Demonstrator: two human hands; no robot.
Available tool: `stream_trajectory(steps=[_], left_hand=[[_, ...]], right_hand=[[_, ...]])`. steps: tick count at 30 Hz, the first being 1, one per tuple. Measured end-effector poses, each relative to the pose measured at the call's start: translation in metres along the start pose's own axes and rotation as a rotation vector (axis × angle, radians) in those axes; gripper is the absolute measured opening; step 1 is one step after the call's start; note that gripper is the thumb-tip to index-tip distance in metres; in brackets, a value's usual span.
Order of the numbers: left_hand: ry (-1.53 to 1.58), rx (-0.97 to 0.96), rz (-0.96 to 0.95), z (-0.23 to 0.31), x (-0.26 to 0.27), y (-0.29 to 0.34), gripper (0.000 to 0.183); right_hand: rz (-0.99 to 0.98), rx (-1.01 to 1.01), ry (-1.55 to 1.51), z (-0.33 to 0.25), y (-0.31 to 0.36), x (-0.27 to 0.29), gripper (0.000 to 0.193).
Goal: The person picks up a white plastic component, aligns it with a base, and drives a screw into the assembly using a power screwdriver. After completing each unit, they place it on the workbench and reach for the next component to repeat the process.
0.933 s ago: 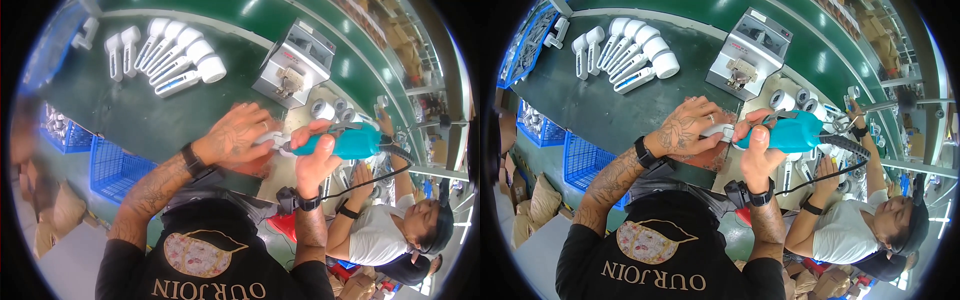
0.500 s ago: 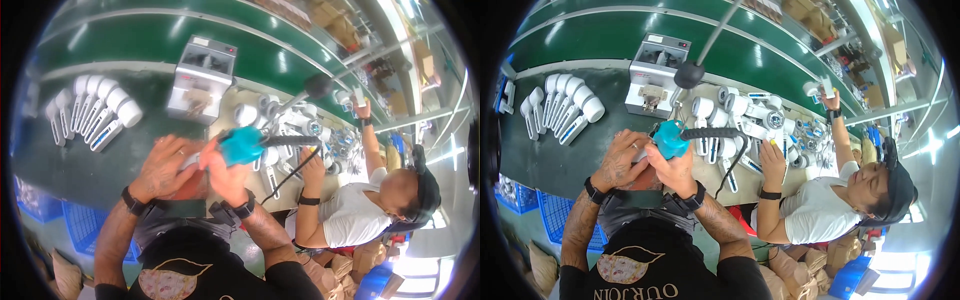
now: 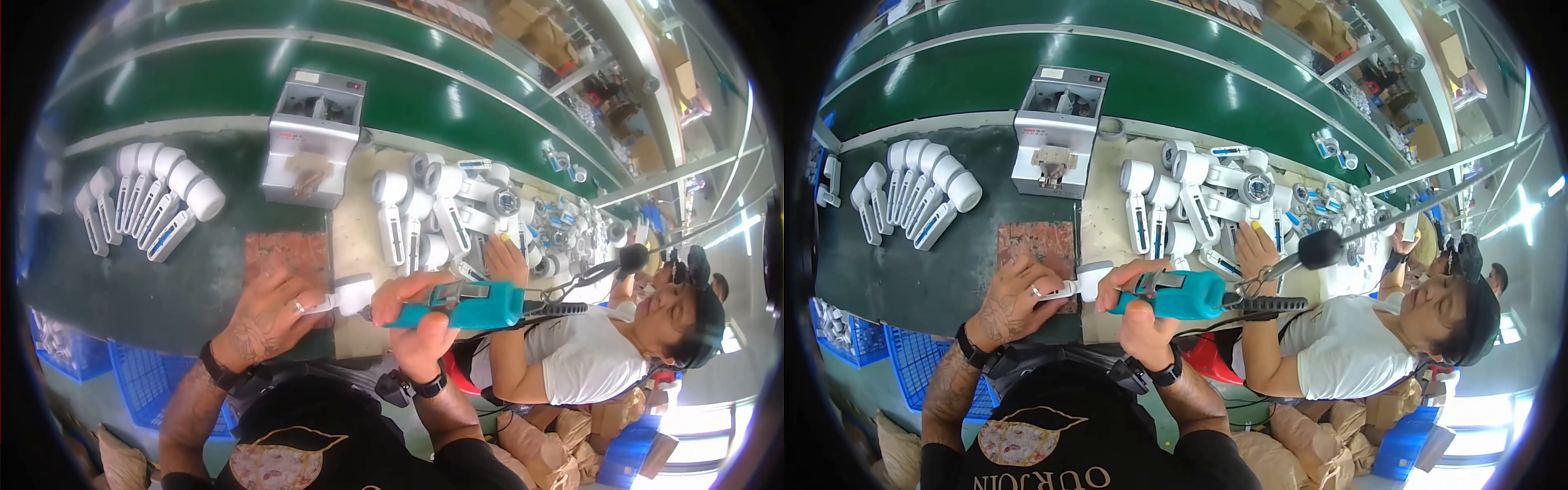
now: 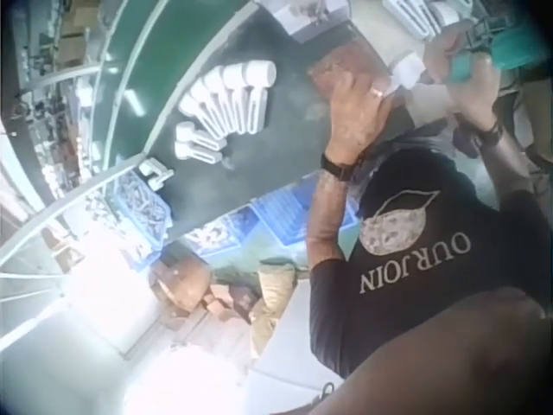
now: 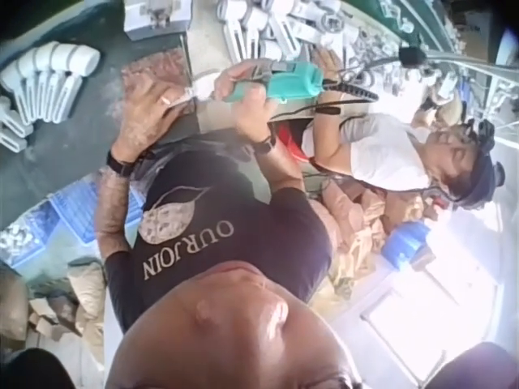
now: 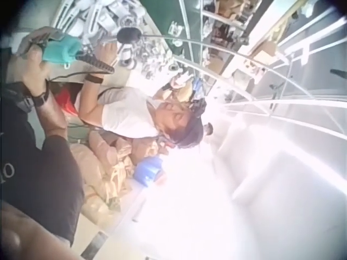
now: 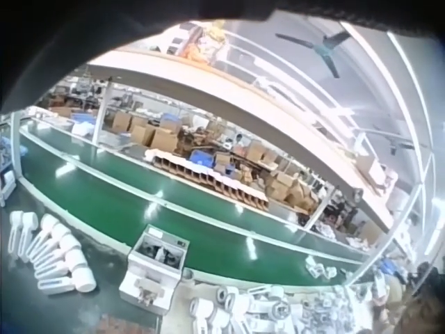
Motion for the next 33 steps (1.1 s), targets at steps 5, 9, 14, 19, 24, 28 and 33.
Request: stream_trajectory(steps=[5, 9, 14, 19, 24, 28, 33], left_hand=[[0.065, 0.047, 0.077, -0.012, 0.004, 0.011, 0.038], [-0.015, 0.317, 0.217, -0.017, 0.029, 0.025, 0.036], [-0.198, 0.548, 0.430, -0.055, 0.058, 0.054, 0.030], [-0.217, 0.664, 0.455, -0.079, 0.070, 0.077, 0.031], [-0.281, 0.580, 0.345, -0.081, 0.056, 0.087, 0.034], [-0.338, 0.549, 0.354, -0.079, 0.060, 0.086, 0.033], [-0.275, 0.621, 0.353, -0.082, 0.059, 0.087, 0.032]], right_hand=[[-0.008, -0.044, 0.048, 0.005, 0.010, 0.001, 0.070], [-0.036, -0.065, 0.021, 0.001, 0.018, 0.007, 0.071], [-0.041, -0.080, 0.043, 0.005, 0.021, 0.003, 0.070], [-0.061, -0.152, -0.037, 0.007, 0.021, 0.001, 0.067], [-0.061, -0.135, -0.025, 0.006, 0.020, -0.001, 0.067], [-0.060, -0.125, -0.033, 0.008, 0.018, -0.002, 0.067], [-0.060, -0.138, -0.030, 0.009, 0.016, -0.003, 0.068]])
Point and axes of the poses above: each hand's wrist, its own y-axis away from the middle knuckle, its own x-axis out of the back of the hand, z = x × y, the point moved 1 cm from there along -y, towards the middle knuckle, and after that the axes turned 1 degree about y, right-handed, at the moved point
